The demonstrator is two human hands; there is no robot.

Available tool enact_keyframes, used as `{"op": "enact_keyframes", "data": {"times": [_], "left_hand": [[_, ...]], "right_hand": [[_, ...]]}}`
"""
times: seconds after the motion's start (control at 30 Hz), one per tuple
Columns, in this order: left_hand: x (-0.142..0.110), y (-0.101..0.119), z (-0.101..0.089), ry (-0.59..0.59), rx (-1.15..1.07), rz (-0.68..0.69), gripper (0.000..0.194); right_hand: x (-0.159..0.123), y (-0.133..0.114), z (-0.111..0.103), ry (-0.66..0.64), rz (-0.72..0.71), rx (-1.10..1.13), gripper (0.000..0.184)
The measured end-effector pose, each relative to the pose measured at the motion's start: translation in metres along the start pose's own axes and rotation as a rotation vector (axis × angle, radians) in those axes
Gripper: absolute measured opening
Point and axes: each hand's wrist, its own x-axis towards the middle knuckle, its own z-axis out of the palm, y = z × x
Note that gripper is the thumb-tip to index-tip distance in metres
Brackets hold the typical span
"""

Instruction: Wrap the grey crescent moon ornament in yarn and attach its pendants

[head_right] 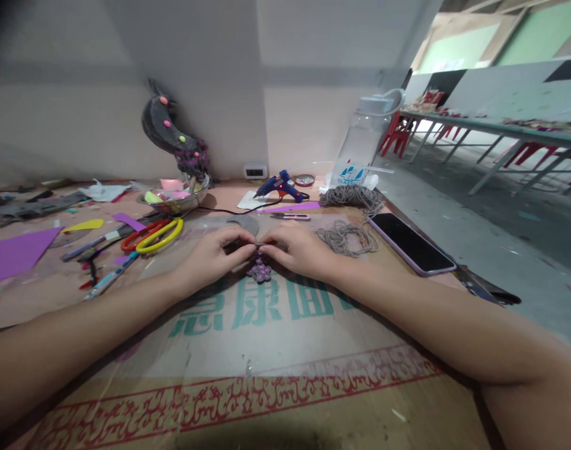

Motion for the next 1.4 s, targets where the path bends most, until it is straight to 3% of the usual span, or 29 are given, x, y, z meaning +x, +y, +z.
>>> {"op": "enact_keyframes", "data": {"times": [0.2, 0.5, 0.63, 0.93, 1.4], "left_hand": [[-0.0001, -0.0016, -0.0011, -0.026, -0.072, -0.060, 0.024], [0.0007, 0.0030, -0.0019, 0.028, -0.016, -0.062, 0.014], [0.0007, 0.0021, -0.0021, 0.023, 0.014, -0.018, 0.013], [0.0002, -0.0004, -0.0012, -0.026, -0.104, -0.068, 0.024], [0.0009, 0.0007, -0.0019, -0.031, 0.000, -0.027, 0.015]], "right_hand": [[0.0001, -0.0016, -0.0021, 0.012, 0.073, -0.005, 0.013], [0.0002, -0.0020, -0.0024, 0.005, 0.079, 0.005, 0.015], [0.0004, -0.0023, -0.0030, -0.015, 0.061, 0.003, 0.016], [0.0009, -0.0016, -0.0023, 0.020, 0.056, -0.021, 0.014], [-0.0003, -0.0012, -0.0012, -0.017, 0.029, -0.013, 0.015]]}}
